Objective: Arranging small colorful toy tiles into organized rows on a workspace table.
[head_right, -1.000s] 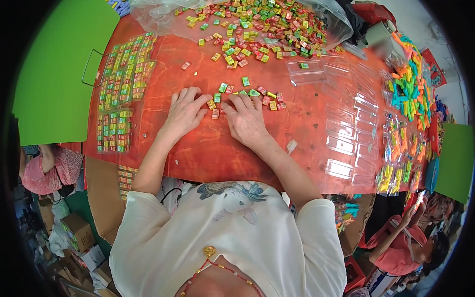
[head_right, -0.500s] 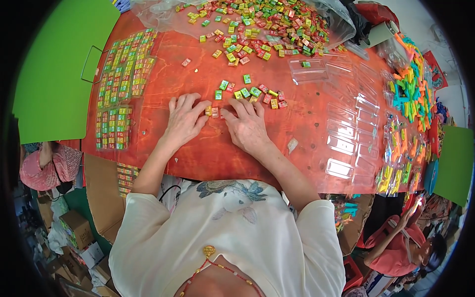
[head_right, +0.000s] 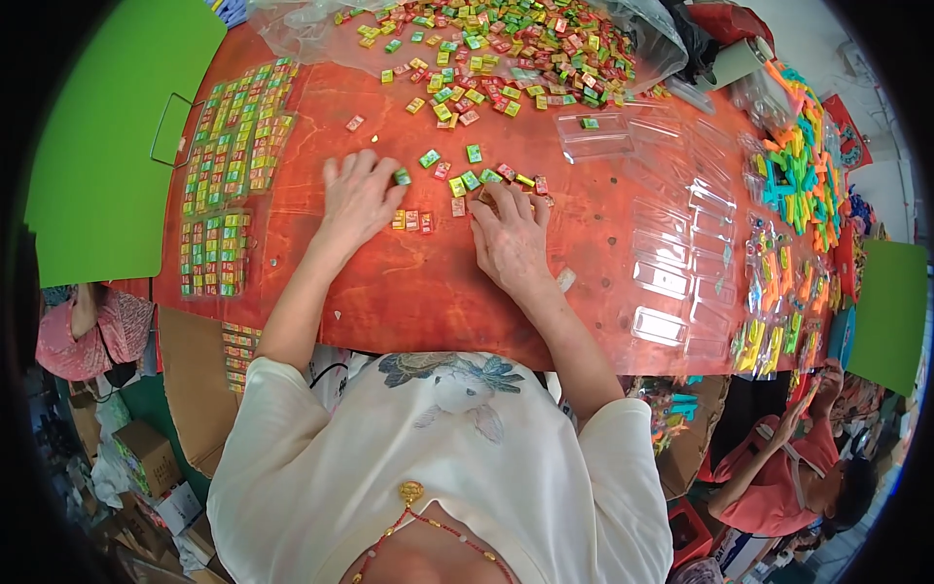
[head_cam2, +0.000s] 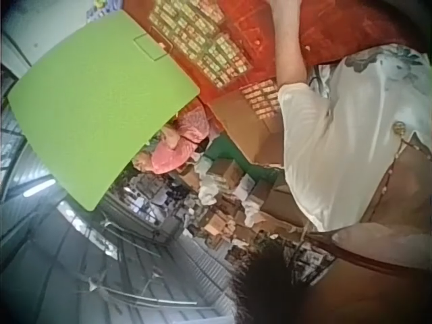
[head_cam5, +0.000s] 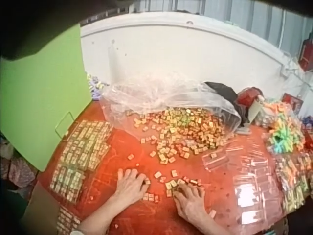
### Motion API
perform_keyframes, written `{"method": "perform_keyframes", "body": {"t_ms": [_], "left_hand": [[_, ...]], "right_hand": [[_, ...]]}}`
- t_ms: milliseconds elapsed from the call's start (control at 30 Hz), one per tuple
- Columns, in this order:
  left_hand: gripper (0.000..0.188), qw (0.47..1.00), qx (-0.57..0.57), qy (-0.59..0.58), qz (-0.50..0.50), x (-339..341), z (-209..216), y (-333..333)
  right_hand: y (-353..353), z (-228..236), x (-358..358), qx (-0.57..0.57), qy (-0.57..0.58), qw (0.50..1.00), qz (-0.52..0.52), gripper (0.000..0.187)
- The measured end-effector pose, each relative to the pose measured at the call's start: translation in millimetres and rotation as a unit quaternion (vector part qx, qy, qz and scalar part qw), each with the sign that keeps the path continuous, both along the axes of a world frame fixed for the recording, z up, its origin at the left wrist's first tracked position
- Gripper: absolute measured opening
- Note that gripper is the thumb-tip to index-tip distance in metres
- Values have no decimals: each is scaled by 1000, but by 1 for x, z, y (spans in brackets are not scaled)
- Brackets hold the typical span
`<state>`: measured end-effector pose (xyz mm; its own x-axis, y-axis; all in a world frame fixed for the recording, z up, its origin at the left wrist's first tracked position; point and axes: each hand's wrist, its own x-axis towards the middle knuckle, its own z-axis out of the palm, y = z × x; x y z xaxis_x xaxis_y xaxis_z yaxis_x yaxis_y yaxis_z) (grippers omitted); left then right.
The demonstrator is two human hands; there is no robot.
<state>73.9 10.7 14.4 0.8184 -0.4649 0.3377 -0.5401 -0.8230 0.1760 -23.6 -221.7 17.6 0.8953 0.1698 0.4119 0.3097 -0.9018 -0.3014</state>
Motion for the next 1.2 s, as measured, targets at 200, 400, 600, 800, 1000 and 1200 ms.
{"method": "perform_keyframes", "body": {"t_ms": [200, 400, 600, 800, 1000, 1200], "left_hand": [[25, 998, -9, 59, 22, -42, 8, 36], [34, 995, 20, 92, -9, -56, 21, 26], [38, 999, -18, -3, -47, 6, 12, -10], [32, 993, 35, 3, -112, 40, -3, -22], [32, 997, 50, 28, -48, 21, 8, 12], [28, 998, 25, 52, 31, -21, 11, 54]], "right_hand": [[11, -2, 2, -37, -20, 999, 23, 31], [14, -3, 12, -34, -40, 997, 53, 31], [7, -3, 36, -58, -36, 998, 13, 31], [-1, -2, 12, -55, -38, 998, 6, 27], [6, -2, 10, -33, -10, 999, 37, 26], [11, -5, 20, -27, -5, 999, 44, 26]]}}
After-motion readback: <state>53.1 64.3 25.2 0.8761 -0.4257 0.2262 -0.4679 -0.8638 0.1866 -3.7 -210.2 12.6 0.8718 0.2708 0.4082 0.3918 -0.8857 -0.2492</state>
